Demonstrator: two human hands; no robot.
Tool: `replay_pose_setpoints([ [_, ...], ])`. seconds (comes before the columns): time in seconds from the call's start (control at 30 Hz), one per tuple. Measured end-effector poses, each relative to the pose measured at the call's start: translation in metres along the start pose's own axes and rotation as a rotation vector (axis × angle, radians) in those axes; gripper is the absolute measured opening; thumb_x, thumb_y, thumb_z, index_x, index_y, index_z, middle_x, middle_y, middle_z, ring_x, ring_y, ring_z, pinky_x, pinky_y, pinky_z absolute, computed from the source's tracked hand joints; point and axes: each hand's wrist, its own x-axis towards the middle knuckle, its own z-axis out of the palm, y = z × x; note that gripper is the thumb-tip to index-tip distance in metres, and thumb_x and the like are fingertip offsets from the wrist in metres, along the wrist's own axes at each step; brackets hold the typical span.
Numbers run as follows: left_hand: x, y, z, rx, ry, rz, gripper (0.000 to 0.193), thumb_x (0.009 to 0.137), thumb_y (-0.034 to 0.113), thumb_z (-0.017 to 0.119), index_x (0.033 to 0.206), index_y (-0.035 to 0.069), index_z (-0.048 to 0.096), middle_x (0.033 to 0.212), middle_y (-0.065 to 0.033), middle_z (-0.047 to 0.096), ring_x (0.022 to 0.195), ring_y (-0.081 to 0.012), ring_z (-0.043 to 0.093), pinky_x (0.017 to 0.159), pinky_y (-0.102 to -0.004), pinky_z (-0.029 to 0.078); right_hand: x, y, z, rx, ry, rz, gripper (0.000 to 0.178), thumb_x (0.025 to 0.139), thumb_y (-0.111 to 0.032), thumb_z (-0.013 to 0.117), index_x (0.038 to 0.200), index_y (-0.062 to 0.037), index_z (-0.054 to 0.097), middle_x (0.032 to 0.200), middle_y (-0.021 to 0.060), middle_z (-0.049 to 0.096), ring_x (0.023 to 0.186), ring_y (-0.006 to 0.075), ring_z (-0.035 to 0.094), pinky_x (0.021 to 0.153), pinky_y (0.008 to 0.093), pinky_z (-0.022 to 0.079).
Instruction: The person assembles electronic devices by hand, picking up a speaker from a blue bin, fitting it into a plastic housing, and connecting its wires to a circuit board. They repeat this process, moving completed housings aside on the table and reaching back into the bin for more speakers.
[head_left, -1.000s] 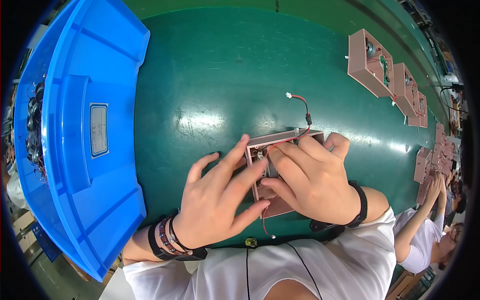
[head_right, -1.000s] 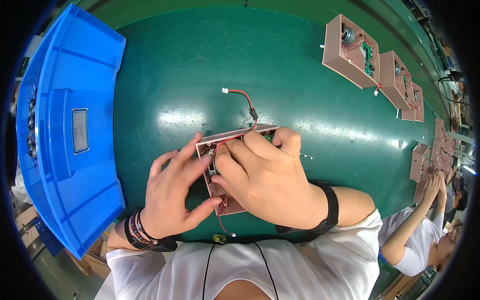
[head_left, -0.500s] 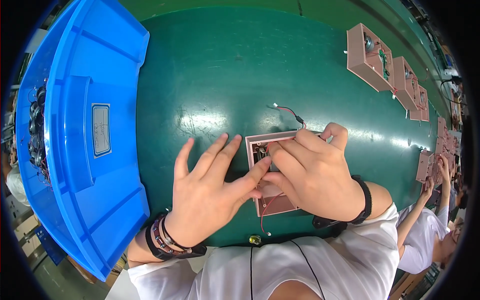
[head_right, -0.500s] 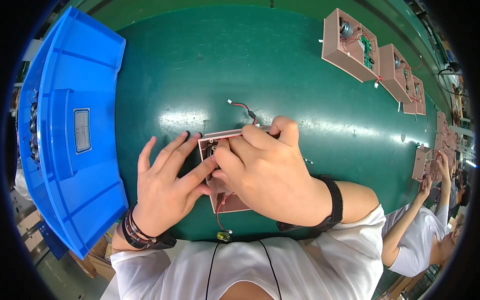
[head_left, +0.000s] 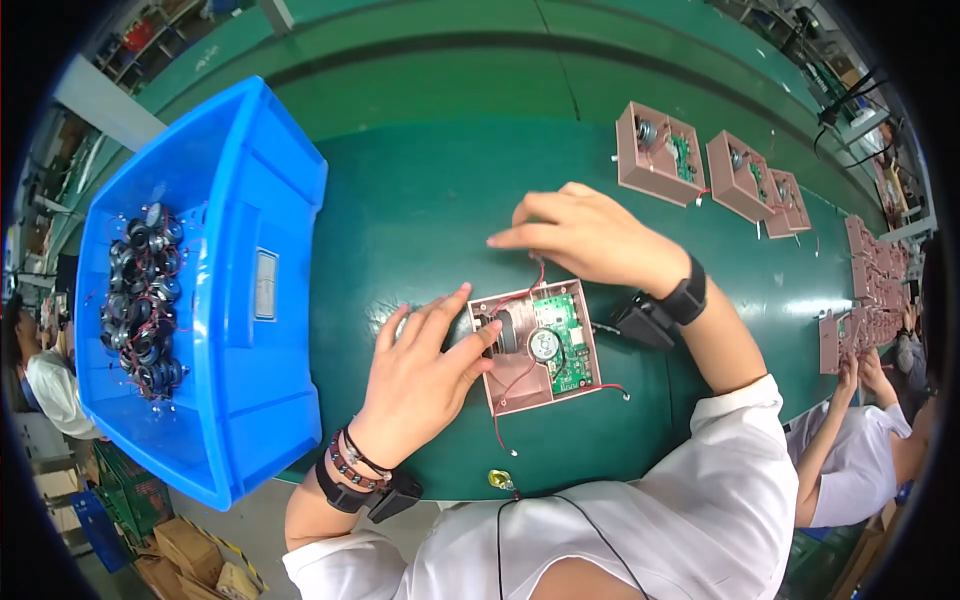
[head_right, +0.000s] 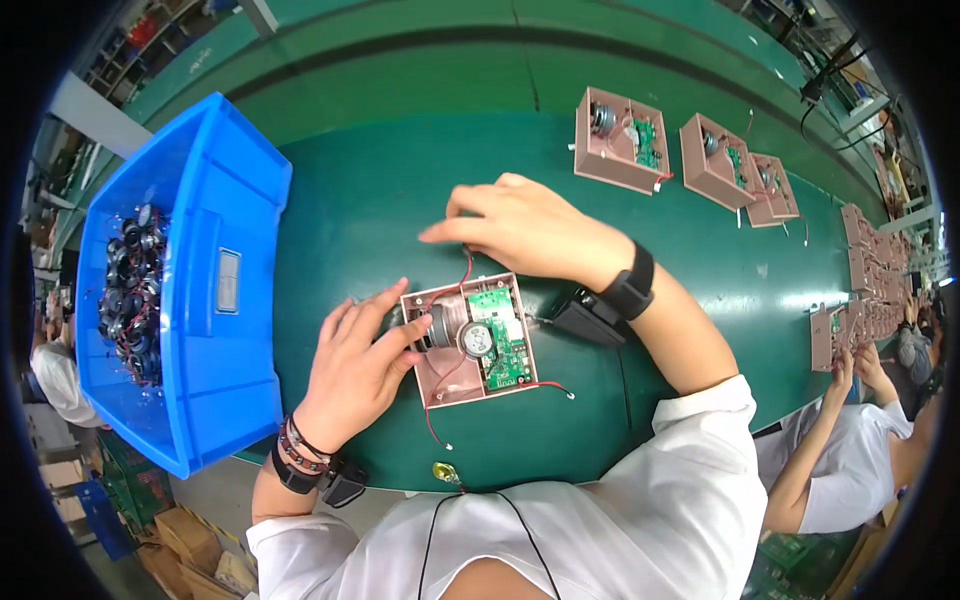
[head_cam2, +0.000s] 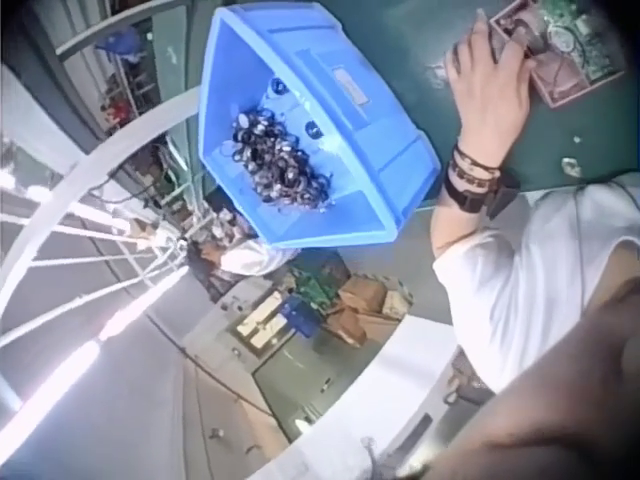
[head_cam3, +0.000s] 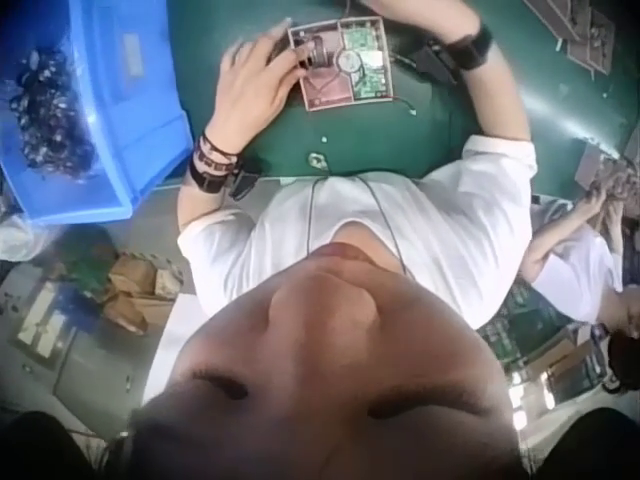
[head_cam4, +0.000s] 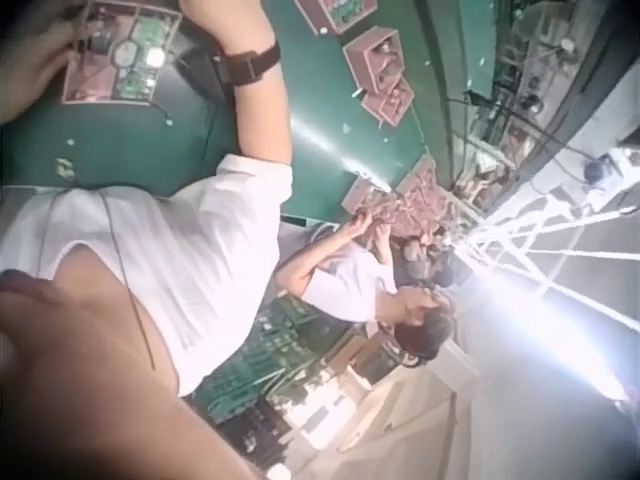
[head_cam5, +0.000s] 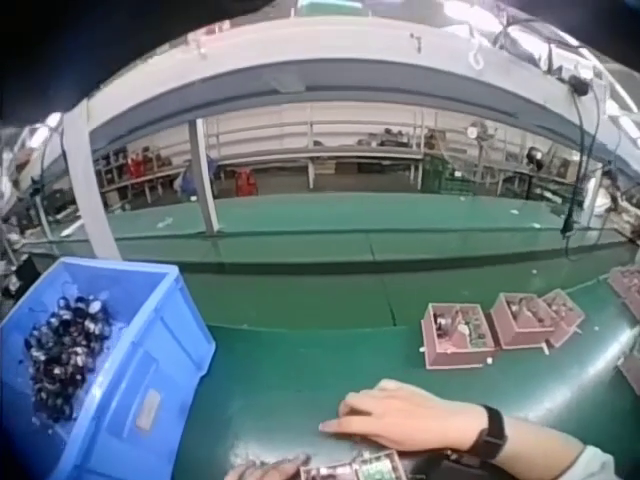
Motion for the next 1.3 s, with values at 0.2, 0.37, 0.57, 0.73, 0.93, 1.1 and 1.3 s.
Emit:
replay_pose_setpoints([
  [0.2,0.009,0.007,-0.016,-0.044,0.101,-0.060,0.034,0.083,0.018,0.066,0.116,0.011,0.060,0.127,-0.0112,0.055,0.112,-0.0298,0.054,0.098,-0.0430,0.038,0.002,-0.004,0.001,-0.125,0.165,-0.150,0.025,0.076,-0.009,0.063,0.099,-0.0149,0.067,0.092,-0.0004,0.061,0.075,0.0170,0.057,0.071,0.0307,0.043],
  [0.37,0.037,0.009,0.001,-0.417,0.279,-0.103,0.034,0.084,0.020,0.066,0.114,0.007,0.058,0.111,-0.0101,0.064,0.100,-0.0263,0.060,0.091,-0.0388,0.040,-0.015,-0.043,-0.006,-0.356,0.288,-0.203,0.022,0.074,-0.014,0.063,0.096,-0.0143,0.067,0.088,-0.0027,0.061,0.072,0.0136,0.056,0.069,0.0299,0.042],
  [0.57,0.045,0.017,0.018,-0.745,0.123,-0.091,0.025,0.085,0.020,0.066,0.106,0.007,0.060,0.088,-0.0059,0.067,0.085,-0.0220,0.063,0.087,-0.0360,0.040,-0.027,-0.051,-0.005,-0.455,0.440,-0.160,0.019,0.073,-0.016,0.064,0.092,-0.0137,0.067,0.081,-0.0040,0.058,0.068,0.0119,0.053,0.068,0.0295,0.040],
  [0.73,0.047,0.019,0.017,-0.443,0.223,0.001,0.014,0.085,0.018,0.066,0.093,0.008,0.064,0.076,-0.0027,0.063,0.076,-0.0203,0.060,0.084,-0.0358,0.039,-0.023,-0.043,-0.005,-0.338,0.434,-0.063,0.019,0.072,-0.014,0.065,0.090,-0.0127,0.067,0.075,-0.0029,0.057,0.066,0.0131,0.054,0.068,0.0307,0.040],
  [0.93,0.047,0.015,0.015,-0.247,0.362,0.081,0.007,0.083,0.016,0.067,0.086,0.010,0.066,0.074,-0.0006,0.062,0.077,-0.0200,0.057,0.083,-0.0366,0.036,-0.024,-0.045,-0.004,-0.168,0.320,-0.015,0.016,0.070,-0.010,0.068,0.086,-0.0103,0.064,0.071,0.0000,0.056,0.066,0.0159,0.055,0.067,0.0316,0.040],
  [1.1,0.044,0.017,0.015,-0.217,0.371,0.078,0.006,0.082,0.016,0.067,0.085,0.010,0.066,0.073,0.0007,0.061,0.078,-0.0199,0.057,0.085,-0.0366,0.036,-0.022,-0.052,-0.001,-0.135,0.309,-0.011,0.014,0.071,-0.007,0.069,0.083,-0.0099,0.062,0.071,0.0005,0.056,0.065,0.0167,0.055,0.067,0.0318,0.040],
  [1.3,0.039,0.015,0.013,-0.255,0.336,0.064,0.014,0.082,0.015,0.068,0.094,0.008,0.063,0.087,-0.0055,0.061,0.085,-0.0228,0.057,0.083,-0.0369,0.038,-0.023,-0.052,0.001,-0.033,0.311,0.039,0.015,0.070,-0.004,0.070,0.081,-0.0095,0.061,0.074,0.0000,0.057,0.070,0.0174,0.055,0.069,0.0318,0.038],
])
